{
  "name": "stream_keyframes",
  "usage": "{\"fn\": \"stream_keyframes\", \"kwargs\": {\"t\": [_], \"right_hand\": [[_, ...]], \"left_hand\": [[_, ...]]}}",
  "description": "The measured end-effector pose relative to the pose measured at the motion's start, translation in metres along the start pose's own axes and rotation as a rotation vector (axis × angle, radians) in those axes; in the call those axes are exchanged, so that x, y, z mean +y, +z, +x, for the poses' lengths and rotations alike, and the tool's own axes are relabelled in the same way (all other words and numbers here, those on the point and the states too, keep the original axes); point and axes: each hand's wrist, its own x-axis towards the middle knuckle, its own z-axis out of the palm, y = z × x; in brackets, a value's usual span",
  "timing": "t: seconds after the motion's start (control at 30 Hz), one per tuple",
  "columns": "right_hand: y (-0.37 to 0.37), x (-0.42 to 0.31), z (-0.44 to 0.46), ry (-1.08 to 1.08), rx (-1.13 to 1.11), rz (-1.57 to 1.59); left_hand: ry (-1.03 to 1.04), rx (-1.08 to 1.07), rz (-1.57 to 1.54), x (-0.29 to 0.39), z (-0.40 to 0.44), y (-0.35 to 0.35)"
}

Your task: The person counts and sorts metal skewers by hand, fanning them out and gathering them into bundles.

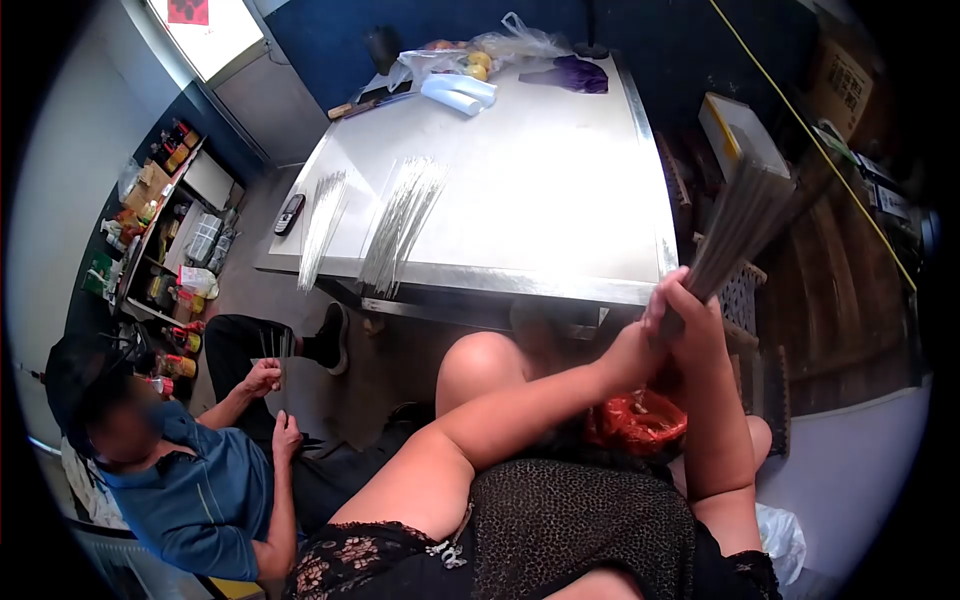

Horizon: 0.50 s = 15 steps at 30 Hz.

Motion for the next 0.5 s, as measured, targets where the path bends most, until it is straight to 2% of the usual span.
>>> {"fn": "stream_keyframes", "kwargs": {"t": [0.03,0.07,0.17,0.27,0.3,0.4,0.5], "right_hand": [[-0.004,0.000,-0.010,0.033,-0.010,0.149],[-0.007,0.002,-0.018,0.005,-0.068,0.146],[-0.012,0.005,-0.044,-0.021,-0.019,0.178],[-0.021,0.003,-0.058,-0.068,0.018,0.187],[-0.026,-0.001,-0.064,-0.090,0.058,0.197],[-0.038,-0.026,-0.078,-0.234,0.084,0.190],[-0.036,-0.049,-0.092,-0.336,0.125,0.234]], "left_hand": [[-0.041,-0.010,-0.081,0.000,-0.008,0.006],[-0.035,-0.005,-0.195,0.000,-0.015,0.012],[-0.205,-0.033,-0.122,-0.003,-0.031,0.034],[-0.145,-0.144,-0.240,0.001,-0.036,0.041],[-0.043,-0.229,-0.354,-0.001,-0.037,0.040],[0.008,-0.408,-0.342,0.016,-0.035,0.039],[-0.527,-0.125,-0.963,0.023,-0.031,0.049]]}}
